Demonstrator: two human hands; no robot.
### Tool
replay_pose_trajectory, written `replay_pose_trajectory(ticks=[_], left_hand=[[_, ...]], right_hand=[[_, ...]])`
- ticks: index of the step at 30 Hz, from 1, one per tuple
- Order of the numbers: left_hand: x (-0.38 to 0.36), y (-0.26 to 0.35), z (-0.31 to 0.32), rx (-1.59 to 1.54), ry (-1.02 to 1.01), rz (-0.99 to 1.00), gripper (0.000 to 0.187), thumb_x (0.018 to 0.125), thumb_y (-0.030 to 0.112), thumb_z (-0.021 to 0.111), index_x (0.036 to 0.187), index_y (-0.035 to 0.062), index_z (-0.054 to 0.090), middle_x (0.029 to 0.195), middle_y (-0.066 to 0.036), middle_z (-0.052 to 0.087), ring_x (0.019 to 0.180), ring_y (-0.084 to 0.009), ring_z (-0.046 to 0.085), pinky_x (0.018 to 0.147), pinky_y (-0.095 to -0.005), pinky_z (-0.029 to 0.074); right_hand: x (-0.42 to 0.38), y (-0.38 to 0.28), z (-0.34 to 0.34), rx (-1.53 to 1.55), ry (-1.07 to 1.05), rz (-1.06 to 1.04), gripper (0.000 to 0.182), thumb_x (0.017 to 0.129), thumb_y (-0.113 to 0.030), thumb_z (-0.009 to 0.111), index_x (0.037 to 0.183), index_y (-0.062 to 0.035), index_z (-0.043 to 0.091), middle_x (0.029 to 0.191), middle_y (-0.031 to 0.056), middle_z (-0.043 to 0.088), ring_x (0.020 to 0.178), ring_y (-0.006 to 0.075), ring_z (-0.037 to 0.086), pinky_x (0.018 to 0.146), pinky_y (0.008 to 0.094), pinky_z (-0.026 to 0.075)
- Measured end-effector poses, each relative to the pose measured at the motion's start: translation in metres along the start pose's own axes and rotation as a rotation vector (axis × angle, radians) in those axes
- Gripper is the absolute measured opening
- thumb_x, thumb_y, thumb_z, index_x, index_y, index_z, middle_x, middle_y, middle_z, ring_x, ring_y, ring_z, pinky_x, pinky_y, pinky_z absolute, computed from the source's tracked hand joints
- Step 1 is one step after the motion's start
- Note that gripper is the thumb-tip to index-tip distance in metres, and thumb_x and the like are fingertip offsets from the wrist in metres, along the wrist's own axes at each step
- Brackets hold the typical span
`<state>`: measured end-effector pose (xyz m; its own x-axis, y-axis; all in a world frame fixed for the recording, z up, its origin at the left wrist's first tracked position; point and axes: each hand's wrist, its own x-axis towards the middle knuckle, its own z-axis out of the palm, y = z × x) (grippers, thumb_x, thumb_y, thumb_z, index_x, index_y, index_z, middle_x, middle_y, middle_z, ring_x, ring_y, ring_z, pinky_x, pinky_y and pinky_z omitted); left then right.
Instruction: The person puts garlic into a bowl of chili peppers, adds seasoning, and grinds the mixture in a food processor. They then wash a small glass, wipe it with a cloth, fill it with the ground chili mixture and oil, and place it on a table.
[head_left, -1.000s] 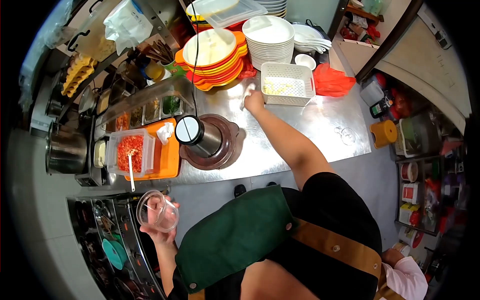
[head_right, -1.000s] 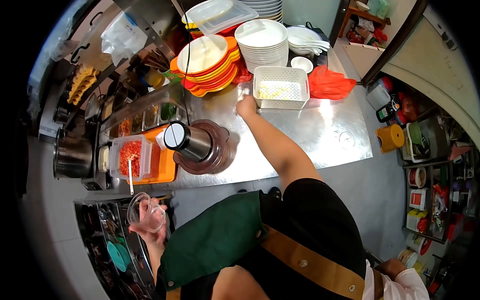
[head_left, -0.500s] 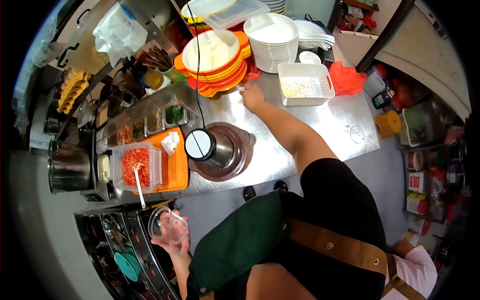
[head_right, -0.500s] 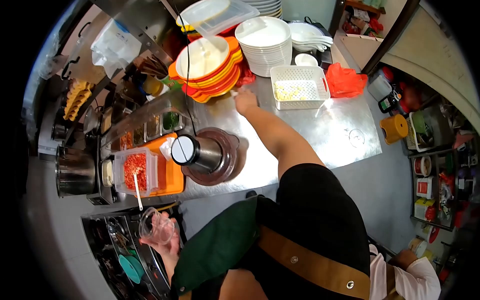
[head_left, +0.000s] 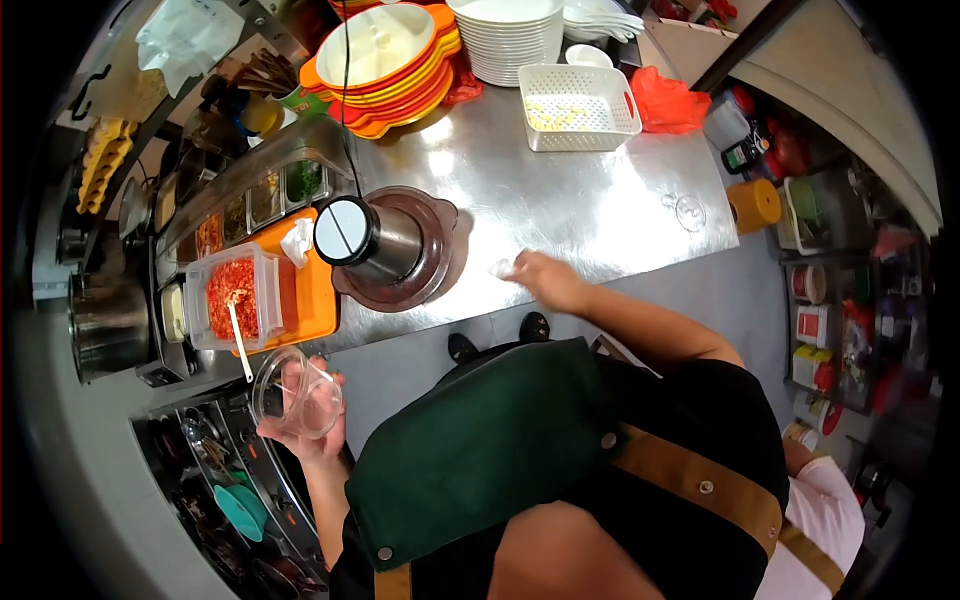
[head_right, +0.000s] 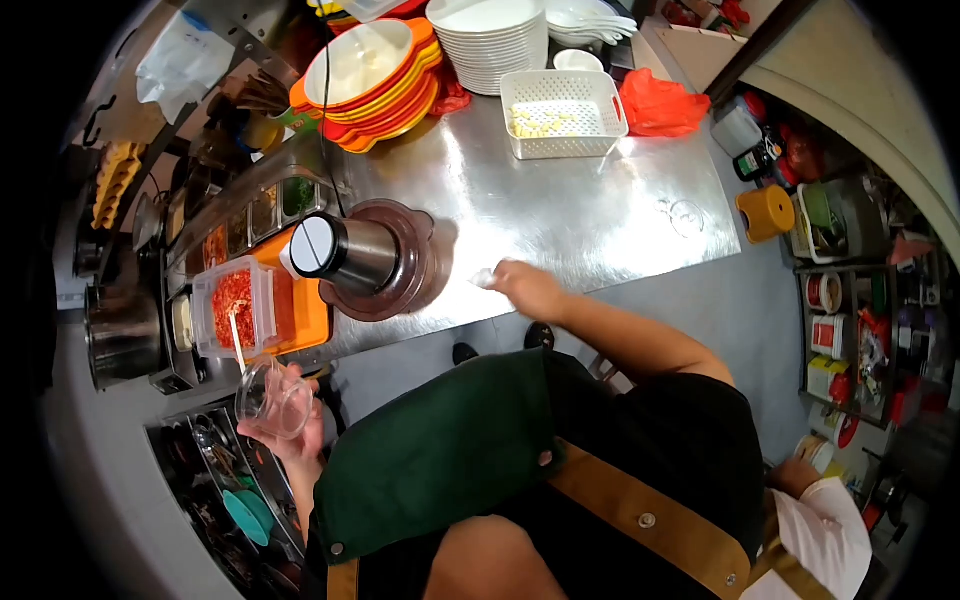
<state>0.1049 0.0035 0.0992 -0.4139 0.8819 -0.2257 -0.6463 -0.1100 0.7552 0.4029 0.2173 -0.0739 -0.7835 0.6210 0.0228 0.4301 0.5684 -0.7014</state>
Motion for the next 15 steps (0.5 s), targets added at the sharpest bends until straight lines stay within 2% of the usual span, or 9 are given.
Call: replay_pose_trajectory(ticks=[1, 2, 4, 5, 6, 7, 9, 12, 15], left_hand=[[0.005, 0.002, 0.004, 0.003, -0.071, -0.022, 0.090, 0.051, 0.070, 0.061, 0.115, 0.0085, 0.041, 0.107, -0.014, 0.048, 0.089, -0.0311, 0.055, 0.060, -0.0297, 0.051], [0.011, 0.004, 0.008, 0.004, -0.146, -0.045, 0.090, 0.051, 0.070, 0.061, 0.115, 0.0087, 0.040, 0.107, -0.014, 0.048, 0.089, -0.0308, 0.055, 0.060, -0.0302, 0.051], [0.023, 0.006, 0.007, 0.015, -0.194, -0.060, 0.090, 0.052, 0.069, 0.061, 0.115, 0.0084, 0.040, 0.106, -0.014, 0.048, 0.087, -0.0296, 0.055, 0.061, -0.0299, 0.051], [0.030, 0.008, 0.003, -0.025, -0.308, -0.089, 0.091, 0.054, 0.069, 0.060, 0.118, 0.0075, 0.039, 0.110, -0.014, 0.047, 0.090, -0.0311, 0.054, 0.064, -0.0322, 0.051], [0.037, 0.009, -0.002, -0.067, -0.425, -0.116, 0.092, 0.055, 0.069, 0.058, 0.120, 0.0067, 0.037, 0.115, -0.014, 0.045, 0.094, -0.0325, 0.053, 0.067, -0.0345, 0.051], [0.040, 0.010, -0.007, 0.025, -0.350, -0.069, 0.092, 0.054, 0.068, 0.060, 0.120, 0.0070, 0.038, 0.113, -0.013, 0.045, 0.092, -0.0304, 0.053, 0.067, -0.0328, 0.050], [0.041, 0.017, -0.016, 0.038, -0.387, -0.084, 0.092, 0.054, 0.068, 0.061, 0.120, 0.0071, 0.039, 0.113, -0.013, 0.045, 0.090, -0.0292, 0.053, 0.067, -0.0318, 0.050], [0.040, 0.039, -0.039, 0.023, -0.441, -0.102, 0.094, 0.054, 0.064, 0.065, 0.122, 0.0079, 0.035, 0.112, -0.012, 0.044, 0.088, -0.0258, 0.052, 0.064, -0.0290, 0.050], [0.035, 0.069, -0.064, 0.029, -0.427, -0.073, 0.100, 0.055, 0.061, 0.066, 0.129, 0.0086, 0.023, 0.113, -0.013, 0.045, 0.089, -0.0275, 0.054, 0.062, -0.0289, 0.051]], right_hand=[[-0.001, 0.007, -0.006, 0.063, 0.103, 0.223, 0.023, 0.076, -0.008, 0.052, 0.098, -0.0133, 0.059, 0.084, 0.0107, 0.051, 0.078, 0.0262, 0.051, 0.069, 0.0332, 0.043], [-0.007, 0.019, -0.018, -0.139, 0.257, 0.028, 0.028, 0.073, -0.010, 0.057, 0.102, -0.0097, 0.056, 0.080, 0.0106, 0.050, 0.075, 0.0279, 0.052, 0.065, 0.0354, 0.044], [-0.026, 0.032, -0.033, -0.177, 0.346, 0.312, 0.033, 0.073, -0.011, 0.057, 0.105, -0.0093, 0.053, 0.084, 0.0122, 0.049, 0.074, 0.0282, 0.052, 0.061, 0.0374, 0.045], [-0.032, 0.027, -0.025, -0.188, 0.366, 0.327, 0.033, 0.073, -0.011, 0.057, 0.105, -0.0093, 0.053, 0.084, 0.0122, 0.049, 0.074, 0.0282, 0.052, 0.061, 0.0374, 0.045], [-0.036, 0.022, -0.010, -0.177, 0.357, 0.396, 0.034, 0.072, -0.010, 0.056, 0.106, -0.0093, 0.053, 0.087, 0.0138, 0.048, 0.073, 0.0291, 0.053, 0.062, 0.0380, 0.045], [-0.037, 0.013, 0.008, -0.163, 0.350, 0.466, 0.036, 0.071, -0.009, 0.055, 0.107, -0.0092, 0.053, 0.091, 0.0153, 0.047, 0.072, 0.0299, 0.053, 0.062, 0.0386, 0.045], [-0.019, -0.035, 0.042, -0.142, 0.241, 0.448, 0.036, 0.069, -0.007, 0.054, 0.105, -0.0057, 0.048, 0.094, 0.0190, 0.045, 0.072, 0.0342, 0.053, 0.064, 0.0408, 0.046], [0.025, -0.096, 0.094, 0.025, 0.070, 0.429, 0.027, 0.069, -0.006, 0.051, 0.095, 0.0010, 0.048, 0.098, 0.0204, 0.047, 0.080, 0.0336, 0.055, 0.068, 0.0396, 0.047], [0.063, -0.131, 0.155, -0.024, 0.128, 0.330, 0.022, 0.069, -0.010, 0.054, 0.088, 0.0021, 0.053, 0.096, 0.0208, 0.048, 0.074, 0.0330, 0.056, 0.064, 0.0399, 0.048]])
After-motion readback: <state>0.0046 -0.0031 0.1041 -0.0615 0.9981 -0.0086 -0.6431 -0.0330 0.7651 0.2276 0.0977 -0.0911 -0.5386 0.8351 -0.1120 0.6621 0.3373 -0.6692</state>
